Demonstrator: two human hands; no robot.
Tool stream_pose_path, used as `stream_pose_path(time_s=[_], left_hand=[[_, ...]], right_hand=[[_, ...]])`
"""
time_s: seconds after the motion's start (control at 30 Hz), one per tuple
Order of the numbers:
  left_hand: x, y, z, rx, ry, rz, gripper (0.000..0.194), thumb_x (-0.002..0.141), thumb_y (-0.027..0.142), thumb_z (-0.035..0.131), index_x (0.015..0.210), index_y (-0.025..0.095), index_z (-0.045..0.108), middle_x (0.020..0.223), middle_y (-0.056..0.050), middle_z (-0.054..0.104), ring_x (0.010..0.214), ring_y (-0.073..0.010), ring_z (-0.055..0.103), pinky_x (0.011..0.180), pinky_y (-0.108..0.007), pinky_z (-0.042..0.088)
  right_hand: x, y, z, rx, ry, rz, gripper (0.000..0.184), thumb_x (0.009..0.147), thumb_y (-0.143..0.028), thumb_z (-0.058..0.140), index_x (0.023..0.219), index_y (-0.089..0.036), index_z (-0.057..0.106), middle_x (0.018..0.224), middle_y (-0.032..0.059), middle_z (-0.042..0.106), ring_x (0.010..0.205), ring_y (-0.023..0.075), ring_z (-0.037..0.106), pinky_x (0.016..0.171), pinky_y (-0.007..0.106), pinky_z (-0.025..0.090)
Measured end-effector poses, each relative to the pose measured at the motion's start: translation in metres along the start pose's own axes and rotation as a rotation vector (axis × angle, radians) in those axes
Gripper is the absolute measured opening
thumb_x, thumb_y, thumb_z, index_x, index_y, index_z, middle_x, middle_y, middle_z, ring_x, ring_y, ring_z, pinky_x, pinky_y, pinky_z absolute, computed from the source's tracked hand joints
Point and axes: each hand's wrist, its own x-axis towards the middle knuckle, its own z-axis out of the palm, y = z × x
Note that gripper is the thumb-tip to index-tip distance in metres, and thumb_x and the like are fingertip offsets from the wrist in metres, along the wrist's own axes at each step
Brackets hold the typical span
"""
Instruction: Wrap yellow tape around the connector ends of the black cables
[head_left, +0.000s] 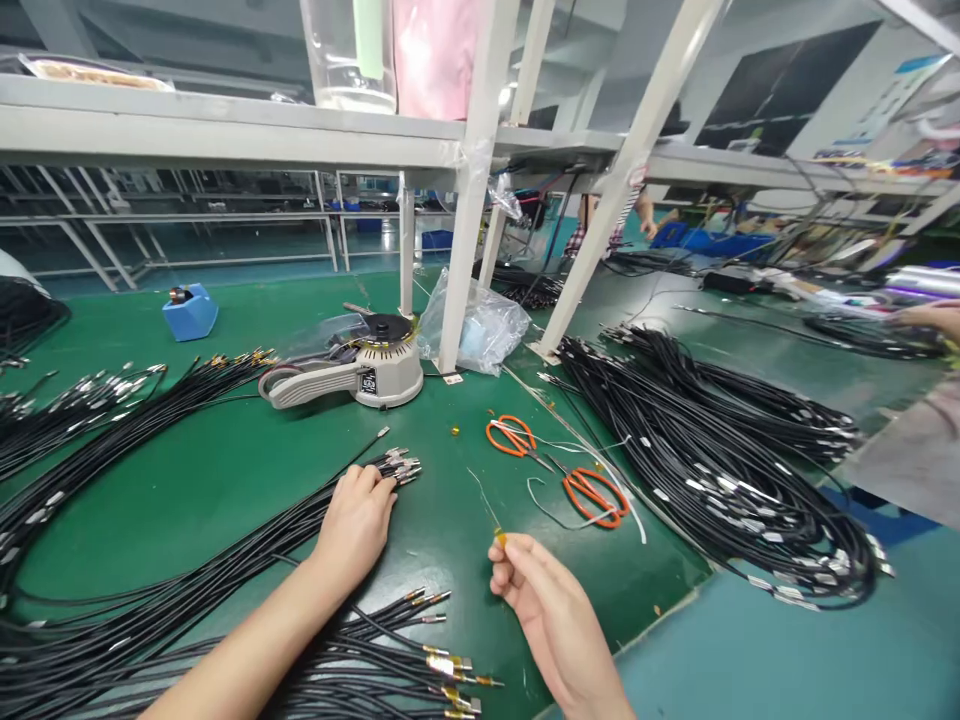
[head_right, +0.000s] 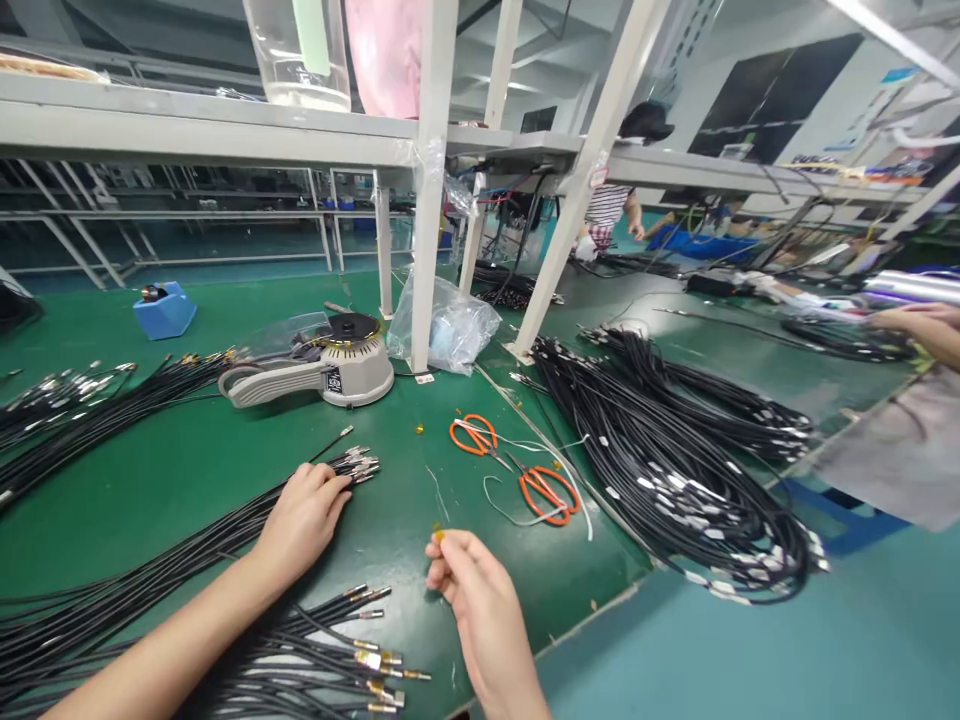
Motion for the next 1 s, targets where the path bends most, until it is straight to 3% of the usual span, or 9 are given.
stream_pose_path(time_s=[0.27, 0.4, 0.53, 0.7, 0.83, 1.0], left_hand=[[0.01, -0.002, -0.008, -0.084, -0.022, -0.019, 0.019, 0.085, 0.014, 0.049, 0.073, 0.018, 0.063, 0.074, -0.006, 0.06, 0.075, -0.0217, 0.056, 0.074, -0.034, 0.045], [0.004, 0.003, -0.023, -0.227, -0.008, -0.082, 0.016, 0.087, 0.019, 0.046, 0.083, 0.018, 0.061, 0.079, -0.004, 0.064, 0.077, -0.0188, 0.06, 0.073, -0.031, 0.048], [-0.008, 0.016, -0.039, -0.451, 0.005, -0.192, 0.021, 0.089, 0.025, 0.046, 0.103, 0.019, 0.06, 0.081, 0.0, 0.067, 0.073, -0.0131, 0.064, 0.066, -0.023, 0.052], [-0.027, 0.033, -0.054, -0.812, 0.046, -0.356, 0.014, 0.082, 0.029, 0.058, 0.086, 0.023, 0.071, 0.087, -0.001, 0.07, 0.082, -0.016, 0.065, 0.071, -0.024, 0.052], [-0.037, 0.038, -0.058, -0.848, 0.129, -0.297, 0.014, 0.083, 0.024, 0.058, 0.091, 0.023, 0.07, 0.085, -0.002, 0.068, 0.08, -0.0155, 0.064, 0.069, -0.025, 0.053], [-0.043, 0.039, -0.059, -0.785, 0.197, -0.176, 0.016, 0.086, 0.018, 0.055, 0.095, 0.023, 0.068, 0.083, -0.002, 0.065, 0.076, -0.0141, 0.063, 0.065, -0.024, 0.053]], right_hand=[[-0.01, 0.004, -0.01, -0.018, -0.075, -0.022, 0.024, 0.074, -0.041, 0.071, 0.073, -0.017, 0.067, 0.071, 0.0004, 0.061, 0.063, 0.0117, 0.049, 0.061, 0.024, 0.041], [-0.011, 0.005, -0.009, -0.024, -0.056, -0.03, 0.025, 0.074, -0.042, 0.071, 0.074, -0.017, 0.068, 0.073, 0.0004, 0.062, 0.063, 0.0116, 0.05, 0.062, 0.024, 0.042], [-0.019, 0.001, 0.008, -0.142, -0.078, -0.047, 0.027, 0.076, -0.044, 0.067, 0.081, -0.018, 0.071, 0.076, 0.0032, 0.067, 0.07, 0.0149, 0.056, 0.068, 0.026, 0.045], [-0.033, -0.002, 0.044, -0.197, -0.169, -0.052, 0.032, 0.077, -0.045, 0.067, 0.097, -0.02, 0.072, 0.093, 0.0074, 0.071, 0.089, 0.0221, 0.064, 0.084, 0.034, 0.048], [-0.041, 0.004, 0.061, -0.152, -0.157, -0.046, 0.034, 0.076, -0.045, 0.068, 0.099, -0.02, 0.072, 0.097, 0.009, 0.071, 0.096, 0.0256, 0.064, 0.087, 0.037, 0.049], [-0.046, 0.011, 0.067, -0.117, -0.156, -0.045, 0.033, 0.076, -0.044, 0.069, 0.098, -0.019, 0.073, 0.097, 0.0104, 0.072, 0.097, 0.0272, 0.065, 0.085, 0.038, 0.051]])
